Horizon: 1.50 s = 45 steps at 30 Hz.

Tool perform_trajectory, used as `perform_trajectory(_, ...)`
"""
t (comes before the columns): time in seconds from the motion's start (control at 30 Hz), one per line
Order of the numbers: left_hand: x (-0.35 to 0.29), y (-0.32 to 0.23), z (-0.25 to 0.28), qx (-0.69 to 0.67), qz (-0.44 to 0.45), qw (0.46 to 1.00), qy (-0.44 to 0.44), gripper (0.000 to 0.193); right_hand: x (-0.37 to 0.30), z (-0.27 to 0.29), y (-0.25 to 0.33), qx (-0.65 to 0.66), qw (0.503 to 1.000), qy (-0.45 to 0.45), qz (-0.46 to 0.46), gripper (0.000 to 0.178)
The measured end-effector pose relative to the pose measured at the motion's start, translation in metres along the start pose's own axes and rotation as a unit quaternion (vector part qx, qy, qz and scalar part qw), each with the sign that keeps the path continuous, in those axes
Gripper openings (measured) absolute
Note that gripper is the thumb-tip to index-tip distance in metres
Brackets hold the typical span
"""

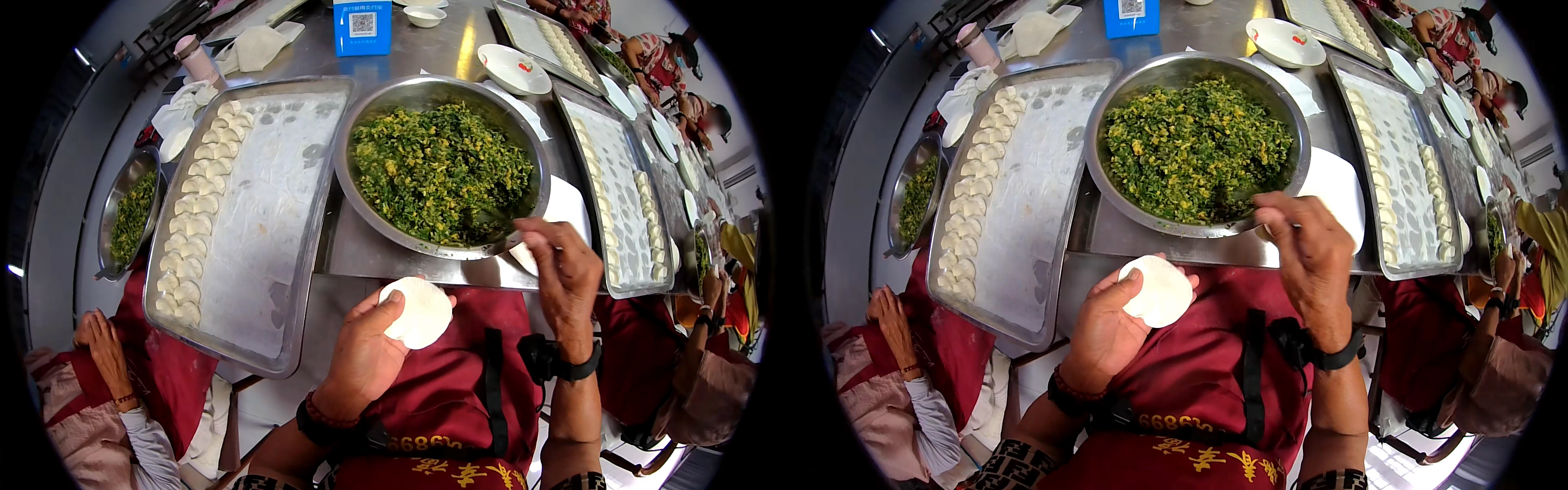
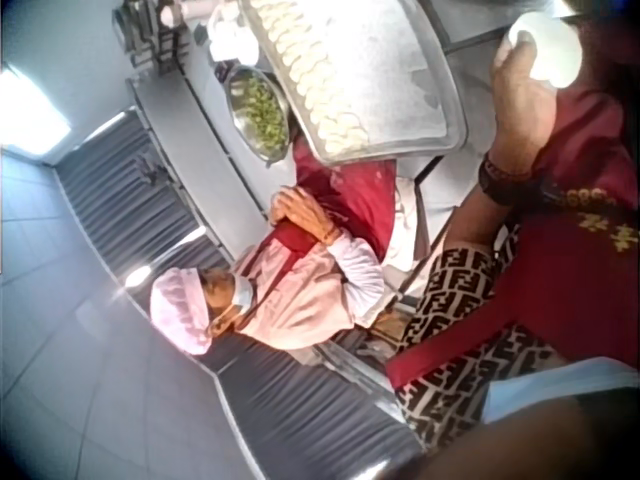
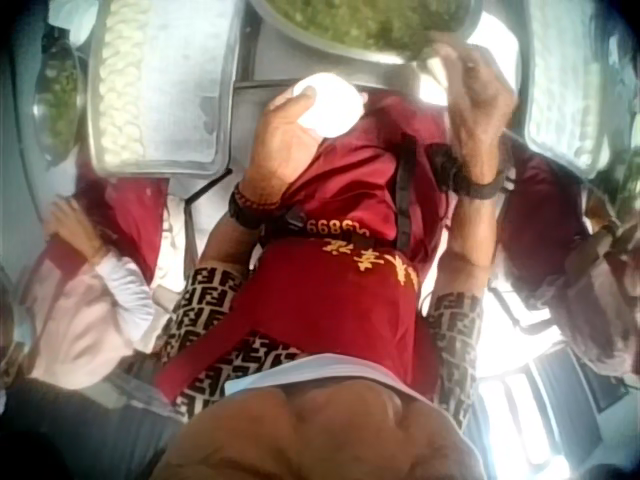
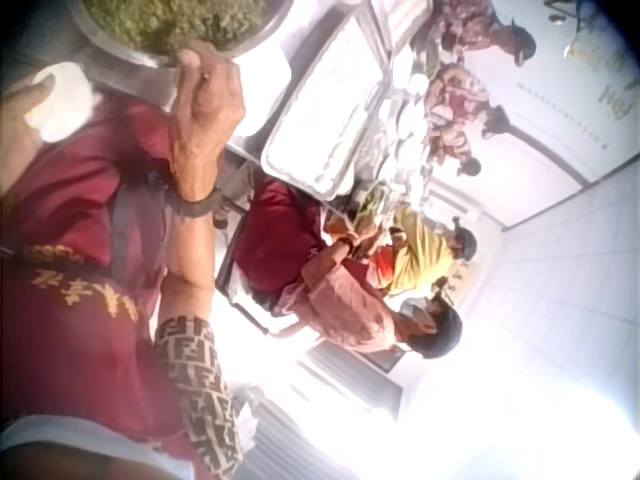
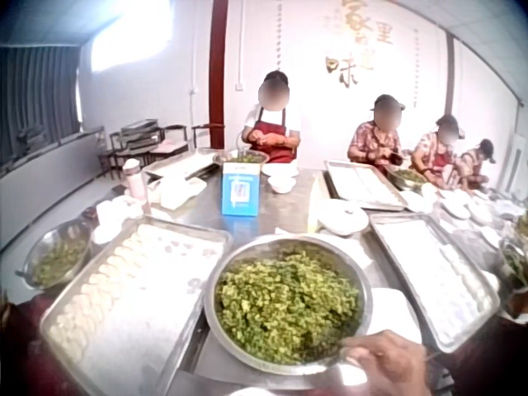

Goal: The person places filling into a circular dough wrapper with a small spatula and pinches the edges together by hand to form dumplings, then places them onto a tray.

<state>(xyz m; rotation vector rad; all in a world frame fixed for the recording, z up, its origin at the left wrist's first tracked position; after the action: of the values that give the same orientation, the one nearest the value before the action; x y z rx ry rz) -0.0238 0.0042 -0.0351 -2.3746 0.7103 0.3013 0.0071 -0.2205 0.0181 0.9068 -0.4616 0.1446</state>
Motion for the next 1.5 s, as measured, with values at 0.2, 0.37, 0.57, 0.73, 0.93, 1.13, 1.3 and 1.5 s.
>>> perform_trajectory(0.2, 0.002, 0.000, 0.006, -0.012, -0.004, 1.000, 0.000, 0.038, 0.012, 0.006, -0.017, -0.097, 0.993, -0.071, 0.018, 0.011)
perform_trajectory(0.37, 0.005, -0.002, 0.003, -0.020, 0.001, 1.000, 0.009, 0.042, 0.019, -0.015, -0.025, -0.043, 0.996, -0.034, -0.076, 0.019)
perform_trajectory(0.57, 0.002, -0.012, -0.004, -0.035, -0.006, 0.999, 0.015, 0.048, 0.014, -0.016, -0.024, 0.182, 0.960, -0.028, -0.210, 0.025)
perform_trajectory(0.73, 0.002, -0.016, -0.011, -0.044, -0.012, 0.999, 0.025, 0.048, 0.009, -0.009, -0.025, 0.268, 0.911, -0.068, -0.305, 0.028)
perform_trajectory(0.93, 0.002, -0.022, -0.017, -0.032, -0.024, 0.998, 0.038, 0.048, 0.005, -0.010, -0.030, 0.371, 0.868, -0.086, -0.318, 0.029)
perform_trajectory(1.13, 0.011, -0.030, -0.020, -0.018, -0.038, 0.997, 0.057, 0.049, 0.007, -0.006, -0.029, 0.413, 0.845, -0.068, -0.333, 0.035)
perform_trajectory(1.3, 0.023, -0.037, -0.028, -0.015, -0.049, 0.997, 0.061, 0.048, 0.012, 0.000, -0.018, 0.432, 0.839, -0.061, -0.325, 0.037)
perform_trajectory(1.5, 0.039, -0.047, -0.041, -0.046, -0.033, 0.996, 0.071, 0.051, 0.006, 0.002, 0.013, 0.411, 0.862, -0.066, -0.289, 0.039)
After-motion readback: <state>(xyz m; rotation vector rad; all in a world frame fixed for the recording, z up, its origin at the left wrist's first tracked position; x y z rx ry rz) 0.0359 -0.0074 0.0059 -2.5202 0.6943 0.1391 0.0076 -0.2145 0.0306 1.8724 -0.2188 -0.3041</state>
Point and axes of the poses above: each hand's wrist, its own x-axis towards the middle knuckle, its own z-axis out of the back of the hand, y = z × x, the point moved 1 cm from there along x, towards the middle knuckle, and after that the axes turned 6 degrees about x, right-handed, at the moved point
